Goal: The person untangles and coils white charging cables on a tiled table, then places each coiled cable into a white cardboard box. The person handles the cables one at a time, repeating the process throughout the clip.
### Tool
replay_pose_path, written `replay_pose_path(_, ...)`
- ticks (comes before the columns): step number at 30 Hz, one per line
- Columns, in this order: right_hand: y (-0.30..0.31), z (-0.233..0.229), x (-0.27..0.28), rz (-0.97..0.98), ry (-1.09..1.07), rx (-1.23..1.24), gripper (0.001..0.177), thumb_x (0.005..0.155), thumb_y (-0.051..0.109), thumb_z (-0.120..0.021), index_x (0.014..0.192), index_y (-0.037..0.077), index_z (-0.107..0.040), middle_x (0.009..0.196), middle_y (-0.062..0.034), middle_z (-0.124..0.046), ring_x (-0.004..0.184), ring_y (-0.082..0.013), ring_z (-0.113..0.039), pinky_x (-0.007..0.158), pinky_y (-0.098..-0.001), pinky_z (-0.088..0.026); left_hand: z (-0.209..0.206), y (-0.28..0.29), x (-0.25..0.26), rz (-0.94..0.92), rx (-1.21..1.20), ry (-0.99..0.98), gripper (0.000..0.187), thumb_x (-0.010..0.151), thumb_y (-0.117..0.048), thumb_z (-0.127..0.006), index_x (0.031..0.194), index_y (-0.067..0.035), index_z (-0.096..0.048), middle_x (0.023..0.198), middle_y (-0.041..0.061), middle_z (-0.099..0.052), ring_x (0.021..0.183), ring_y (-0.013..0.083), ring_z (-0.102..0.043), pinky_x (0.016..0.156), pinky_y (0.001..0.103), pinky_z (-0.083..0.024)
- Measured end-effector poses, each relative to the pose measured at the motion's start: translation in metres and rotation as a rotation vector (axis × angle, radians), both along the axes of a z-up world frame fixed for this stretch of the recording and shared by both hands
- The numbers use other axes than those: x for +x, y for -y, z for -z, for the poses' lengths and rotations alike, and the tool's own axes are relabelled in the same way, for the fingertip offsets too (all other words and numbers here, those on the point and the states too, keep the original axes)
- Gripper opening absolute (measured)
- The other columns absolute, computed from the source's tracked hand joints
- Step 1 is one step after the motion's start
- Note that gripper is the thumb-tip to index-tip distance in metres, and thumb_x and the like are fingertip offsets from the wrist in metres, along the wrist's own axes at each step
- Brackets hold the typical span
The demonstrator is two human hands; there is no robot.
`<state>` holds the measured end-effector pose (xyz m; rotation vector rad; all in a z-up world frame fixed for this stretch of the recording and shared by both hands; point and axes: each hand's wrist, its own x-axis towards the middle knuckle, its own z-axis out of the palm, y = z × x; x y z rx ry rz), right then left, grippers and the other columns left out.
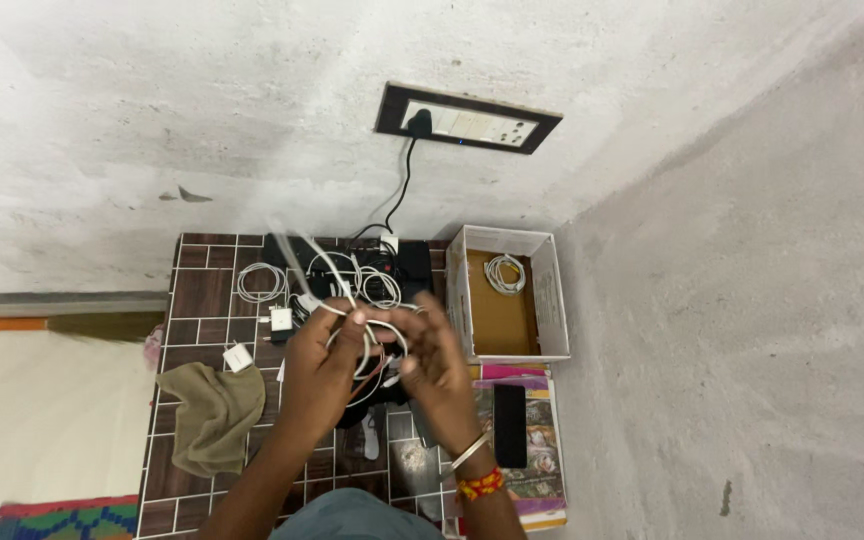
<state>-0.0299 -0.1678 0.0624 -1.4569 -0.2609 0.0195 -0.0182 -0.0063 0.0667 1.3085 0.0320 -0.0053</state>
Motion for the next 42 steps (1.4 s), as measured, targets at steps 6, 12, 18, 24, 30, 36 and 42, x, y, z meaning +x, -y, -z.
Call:
replay_pose_path(6, -0.007, 0.035, -0.01, -0.014, -0.118, -0.074, 0.045, 0.098, 0.002, -0.063, 0.143, 0.001, -0.054, 0.119, -0.0134, -0.069, 0.105, -0.0184, -0.066, 0.088, -0.034, -0.056, -0.022, 0.002, -0.007, 0.053, 0.044, -0.113, 0.032, 0.101, -0.021, -0.05, 0.127, -0.005, -0.06, 0.118, 0.009, -0.075, 0.094, 0.0176, -0.077, 0.062, 0.031, -0.057)
replay_pose_path(12, 0.006, 0.041, -0.006, 0.156, -0.179, -0.031, 0.026, 0.101, 0.006, -0.062, 0.125, -0.001, -0.064, 0.091, -0.0119, -0.076, 0.075, -0.0157, -0.07, 0.07, -0.0294, -0.059, -0.008, -0.003, -0.01, -0.048, 0.067, -0.037, 0.024, 0.103, -0.011, -0.053, 0.12, -0.002, -0.068, 0.116, 0.012, -0.073, 0.105, 0.0165, -0.075, 0.082, 0.03, -0.066)
replay_pose_path(18, 0.004, 0.021, -0.002, 0.241, -0.262, 0.109, 0.016, 0.099, 0.009, -0.062, 0.112, -0.001, -0.063, 0.093, -0.0138, -0.077, 0.08, -0.022, -0.076, 0.072, -0.0333, -0.062, 0.0, -0.007, -0.012, -0.061, 0.145, -0.099, 0.029, 0.095, -0.012, -0.062, 0.123, -0.004, -0.064, 0.111, 0.012, -0.071, 0.097, 0.0197, -0.07, 0.077, 0.031, -0.062)
replay_pose_path(24, -0.009, 0.007, 0.0, 0.29, -0.386, 0.348, 0.009, 0.099, 0.009, -0.059, 0.106, 0.002, -0.058, 0.099, -0.0161, -0.077, 0.09, -0.0258, -0.077, 0.08, -0.0378, -0.065, -0.009, -0.004, -0.024, -0.392, 0.434, 0.065, 0.035, 0.097, -0.015, -0.063, 0.128, -0.003, -0.051, 0.119, 0.014, -0.06, 0.108, 0.0239, -0.064, 0.084, 0.038, -0.056)
replay_pose_path(30, -0.013, 0.004, 0.006, 0.217, -0.422, 0.5, 0.013, 0.099, 0.002, -0.055, 0.113, 0.001, -0.056, 0.108, -0.0195, -0.075, 0.1, -0.0272, -0.075, 0.077, -0.0352, -0.057, -0.029, 0.0, -0.038, -0.06, 0.594, 0.29, 0.028, 0.092, -0.014, -0.07, 0.118, -0.008, -0.059, 0.103, 0.01, -0.07, 0.097, 0.0188, -0.069, 0.083, 0.037, -0.055)
replay_pose_path(36, -0.016, -0.009, 0.003, 0.266, -0.408, 0.452, 0.017, 0.097, -0.001, -0.052, 0.114, 0.0, -0.053, 0.109, -0.0215, -0.073, 0.099, -0.0288, -0.075, 0.086, -0.0366, -0.064, -0.039, 0.0, -0.039, 0.215, 0.481, -0.287, 0.043, 0.093, -0.015, -0.061, 0.136, -0.015, -0.055, 0.083, 0.004, -0.074, 0.052, 0.0146, -0.061, 0.046, 0.031, -0.043)
replay_pose_path(42, 0.011, 0.002, 0.01, 0.216, -0.448, -0.084, 0.026, 0.096, 0.0, -0.056, 0.121, 0.001, -0.058, 0.105, -0.0157, -0.078, 0.082, -0.0307, -0.072, 0.066, -0.0349, -0.056, -0.013, -0.01, -0.033, -0.1, 0.393, -0.131, 0.02, 0.096, -0.017, -0.064, 0.111, -0.008, -0.073, 0.068, 0.001, -0.07, 0.049, 0.0079, -0.055, 0.044, 0.027, -0.039)
